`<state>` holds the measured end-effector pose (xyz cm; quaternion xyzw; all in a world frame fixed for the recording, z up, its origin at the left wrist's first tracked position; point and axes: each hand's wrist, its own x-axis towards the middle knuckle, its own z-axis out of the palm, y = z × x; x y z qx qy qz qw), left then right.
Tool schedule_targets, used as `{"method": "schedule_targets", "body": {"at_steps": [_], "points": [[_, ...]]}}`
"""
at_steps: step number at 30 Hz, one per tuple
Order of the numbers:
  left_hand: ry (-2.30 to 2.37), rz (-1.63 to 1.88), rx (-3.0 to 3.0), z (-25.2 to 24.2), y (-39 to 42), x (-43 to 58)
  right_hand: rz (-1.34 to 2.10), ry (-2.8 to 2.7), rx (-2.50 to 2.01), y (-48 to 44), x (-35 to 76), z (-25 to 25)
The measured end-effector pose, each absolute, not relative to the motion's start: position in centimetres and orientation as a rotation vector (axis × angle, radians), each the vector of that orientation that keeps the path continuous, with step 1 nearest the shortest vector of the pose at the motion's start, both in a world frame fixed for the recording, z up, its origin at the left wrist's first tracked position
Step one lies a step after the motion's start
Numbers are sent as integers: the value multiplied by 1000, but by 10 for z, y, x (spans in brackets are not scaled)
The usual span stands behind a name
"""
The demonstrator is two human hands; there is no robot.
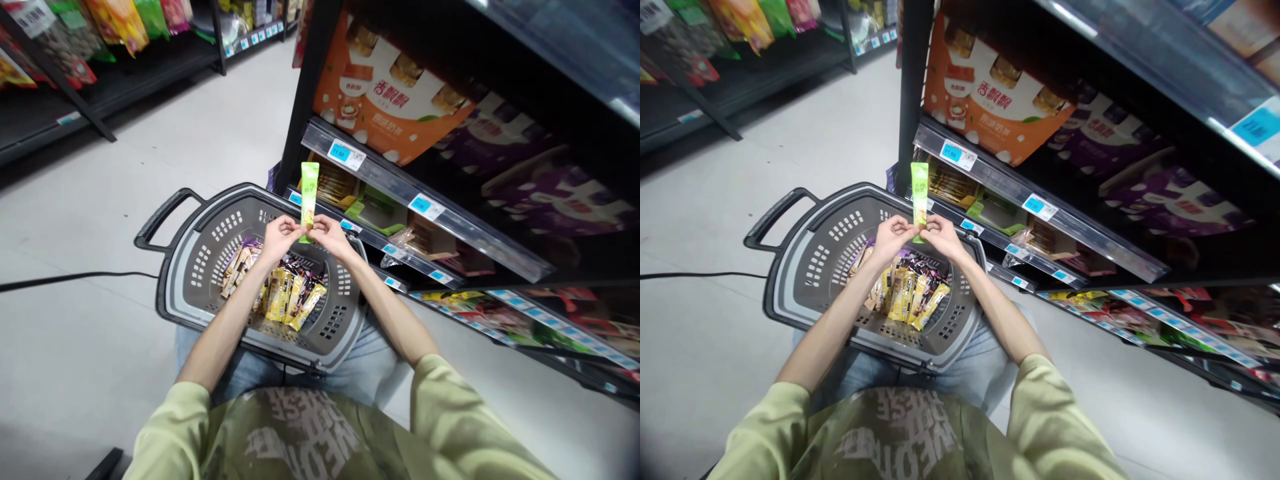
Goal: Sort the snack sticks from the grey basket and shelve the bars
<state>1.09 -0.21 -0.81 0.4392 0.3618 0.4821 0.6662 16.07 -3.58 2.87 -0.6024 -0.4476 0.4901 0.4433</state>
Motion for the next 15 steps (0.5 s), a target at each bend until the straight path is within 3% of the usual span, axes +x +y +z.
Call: {"method": "schedule_targets", "body": {"at_steps": [15], "points": [[737, 1043, 853, -6, -3, 11, 1255, -1111, -1381, -34, 157, 20]]}}
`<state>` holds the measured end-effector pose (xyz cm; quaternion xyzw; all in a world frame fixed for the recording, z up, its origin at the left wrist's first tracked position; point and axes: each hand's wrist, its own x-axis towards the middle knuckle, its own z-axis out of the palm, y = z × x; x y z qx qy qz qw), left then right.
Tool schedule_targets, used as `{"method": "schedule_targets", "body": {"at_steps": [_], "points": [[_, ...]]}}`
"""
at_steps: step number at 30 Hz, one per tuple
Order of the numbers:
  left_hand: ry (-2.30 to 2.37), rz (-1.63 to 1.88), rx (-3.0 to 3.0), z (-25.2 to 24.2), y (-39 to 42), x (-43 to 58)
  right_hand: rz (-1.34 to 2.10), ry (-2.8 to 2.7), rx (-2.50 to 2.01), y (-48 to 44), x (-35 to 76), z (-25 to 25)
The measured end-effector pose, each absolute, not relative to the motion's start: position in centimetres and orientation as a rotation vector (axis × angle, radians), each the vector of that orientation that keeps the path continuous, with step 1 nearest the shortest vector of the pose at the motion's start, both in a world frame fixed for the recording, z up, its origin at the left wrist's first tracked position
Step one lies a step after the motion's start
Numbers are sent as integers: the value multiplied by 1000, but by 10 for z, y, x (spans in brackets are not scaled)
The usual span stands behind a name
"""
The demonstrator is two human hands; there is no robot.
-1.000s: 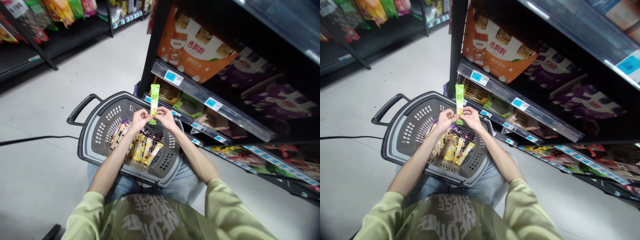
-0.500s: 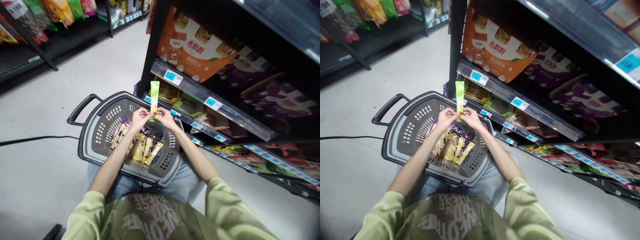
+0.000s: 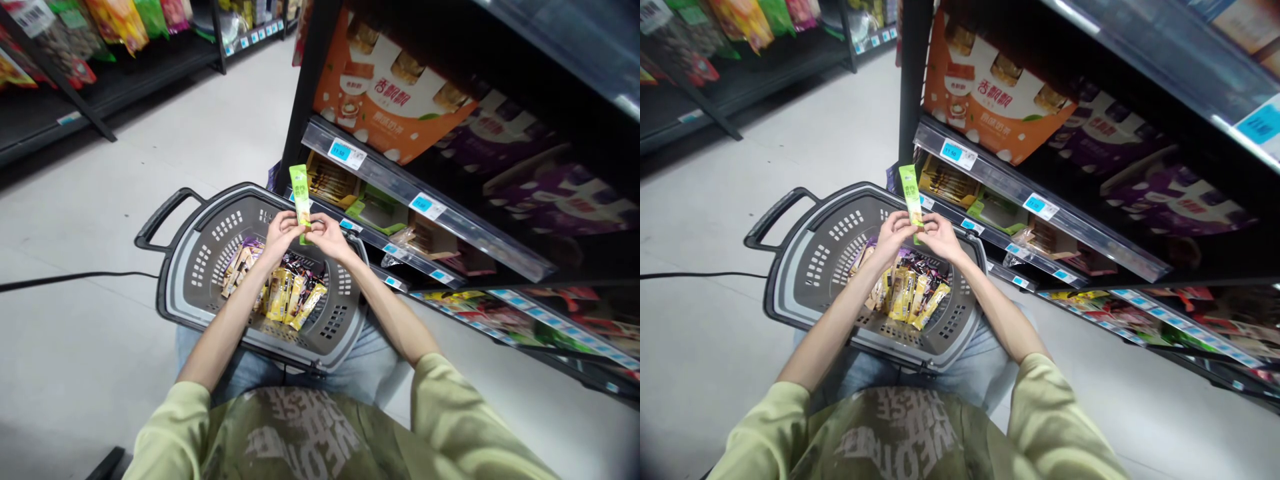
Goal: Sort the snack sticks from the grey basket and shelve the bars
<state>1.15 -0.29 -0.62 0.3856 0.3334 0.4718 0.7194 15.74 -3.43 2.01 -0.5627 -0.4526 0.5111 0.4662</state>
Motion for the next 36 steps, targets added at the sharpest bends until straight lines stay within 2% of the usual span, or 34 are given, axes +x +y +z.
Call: {"method": "schedule_targets", "body": {"at_steps": [13, 23, 36], "points": [[825, 1036, 821, -2, -3, 16, 1301, -1290, -1403, -39, 159, 19], [789, 996, 897, -5, -7, 18, 1238, -1144, -1453, -38, 155, 40], [829, 991, 909, -9, -5, 16, 1149, -1139, -1439, -35, 159, 27]]}}
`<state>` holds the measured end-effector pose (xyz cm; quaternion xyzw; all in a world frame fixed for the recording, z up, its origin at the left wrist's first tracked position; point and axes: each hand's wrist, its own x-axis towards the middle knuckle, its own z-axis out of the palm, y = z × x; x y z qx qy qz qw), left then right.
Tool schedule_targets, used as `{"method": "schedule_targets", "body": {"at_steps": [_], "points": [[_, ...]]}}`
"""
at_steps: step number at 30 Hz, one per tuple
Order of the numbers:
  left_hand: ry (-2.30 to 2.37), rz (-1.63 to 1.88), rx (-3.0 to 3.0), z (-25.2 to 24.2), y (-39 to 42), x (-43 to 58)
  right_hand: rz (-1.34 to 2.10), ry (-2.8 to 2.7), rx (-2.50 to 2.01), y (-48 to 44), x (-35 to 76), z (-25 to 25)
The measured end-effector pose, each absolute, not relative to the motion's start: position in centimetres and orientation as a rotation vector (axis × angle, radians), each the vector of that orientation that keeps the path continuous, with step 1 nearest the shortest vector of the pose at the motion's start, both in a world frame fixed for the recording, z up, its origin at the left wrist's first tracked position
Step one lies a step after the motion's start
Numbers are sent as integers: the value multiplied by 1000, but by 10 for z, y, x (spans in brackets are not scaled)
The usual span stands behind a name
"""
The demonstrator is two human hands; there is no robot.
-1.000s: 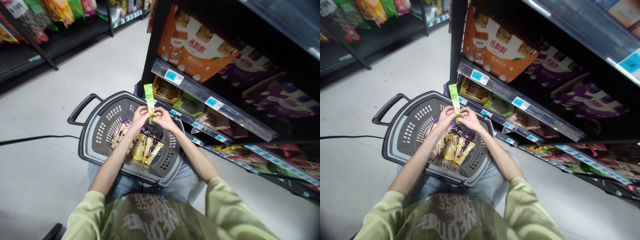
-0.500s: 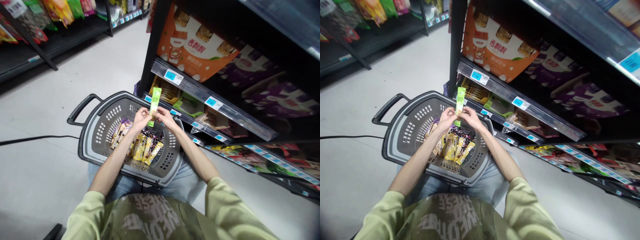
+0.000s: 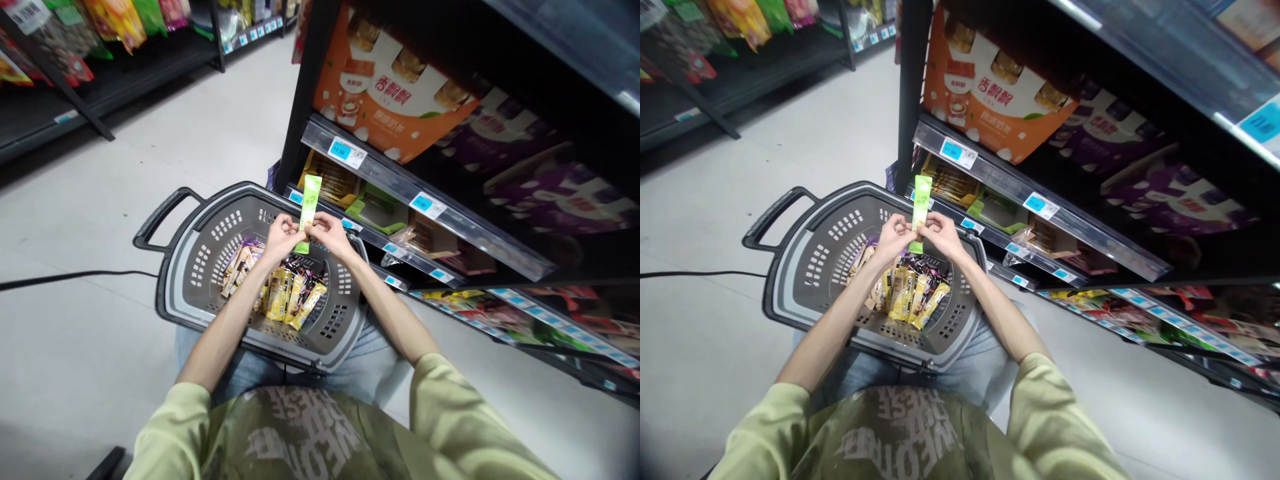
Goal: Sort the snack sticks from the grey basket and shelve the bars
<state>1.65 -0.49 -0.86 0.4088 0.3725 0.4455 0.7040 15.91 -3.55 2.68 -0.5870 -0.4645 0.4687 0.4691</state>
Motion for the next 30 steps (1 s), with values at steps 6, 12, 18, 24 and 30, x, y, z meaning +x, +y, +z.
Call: {"method": "schedule_targets", "body": {"at_steps": [6, 12, 18, 24, 30], "points": [[822, 969, 898, -9, -6, 17, 1138, -1155, -1430, -34, 159, 28], [817, 959, 891, -9, -6, 17, 1126, -1141, -1373, -31, 160, 18], [811, 966, 921, -10, -5, 19, 1112, -1139, -1320, -29, 162, 10], [792, 1022, 1072, -10, -4, 16, 1071, -1101, -1340, -29, 162, 12], [852, 1030, 1315, -11, -4, 13, 1078, -997, -1401, -32, 161, 18]]}}
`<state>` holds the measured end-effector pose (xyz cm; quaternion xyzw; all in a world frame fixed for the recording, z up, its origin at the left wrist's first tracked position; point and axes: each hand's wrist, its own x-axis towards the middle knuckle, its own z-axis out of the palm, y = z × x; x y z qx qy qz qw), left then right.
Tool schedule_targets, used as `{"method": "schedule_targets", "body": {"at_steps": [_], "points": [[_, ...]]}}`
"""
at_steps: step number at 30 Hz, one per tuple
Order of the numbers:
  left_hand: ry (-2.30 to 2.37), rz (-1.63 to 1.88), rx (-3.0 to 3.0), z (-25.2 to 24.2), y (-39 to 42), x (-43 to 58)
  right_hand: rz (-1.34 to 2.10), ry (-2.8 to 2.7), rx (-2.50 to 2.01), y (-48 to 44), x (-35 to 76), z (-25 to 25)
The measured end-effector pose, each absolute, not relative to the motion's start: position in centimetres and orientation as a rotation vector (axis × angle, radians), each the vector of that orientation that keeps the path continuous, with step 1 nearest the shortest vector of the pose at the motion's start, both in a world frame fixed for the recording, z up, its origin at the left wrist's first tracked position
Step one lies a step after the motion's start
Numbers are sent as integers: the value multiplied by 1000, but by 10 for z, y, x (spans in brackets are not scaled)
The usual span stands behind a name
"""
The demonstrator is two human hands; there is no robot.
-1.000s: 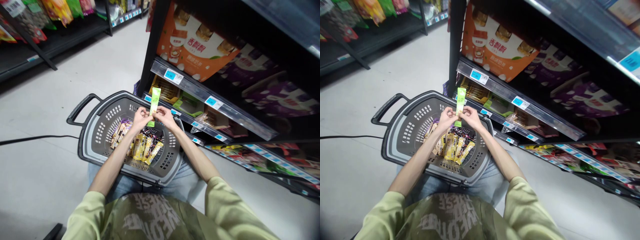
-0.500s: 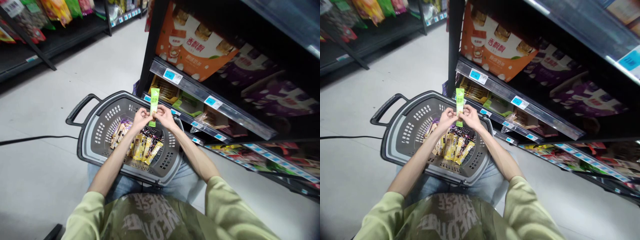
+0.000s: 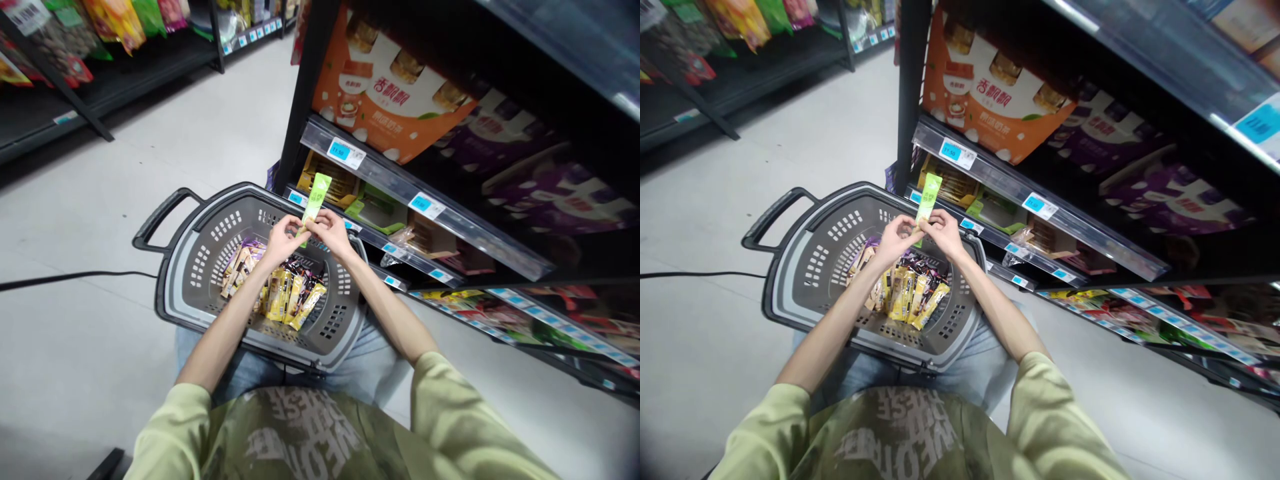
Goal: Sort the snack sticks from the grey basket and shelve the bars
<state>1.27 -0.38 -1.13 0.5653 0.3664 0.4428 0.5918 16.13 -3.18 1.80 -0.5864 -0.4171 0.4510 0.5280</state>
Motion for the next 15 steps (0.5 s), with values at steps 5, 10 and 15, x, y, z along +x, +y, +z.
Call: {"method": "schedule_targets", "body": {"at_steps": [5, 10, 15], "points": [[918, 1056, 1351, -15, -4, 14, 1126, -978, -1400, -33, 160, 21], [847, 1046, 1185, -18, -3, 16, 1144, -979, -1407, -31, 162, 22], [855, 1022, 1160, -18, -1, 15, 1049, -925, -1458, -31, 163, 21]]}}
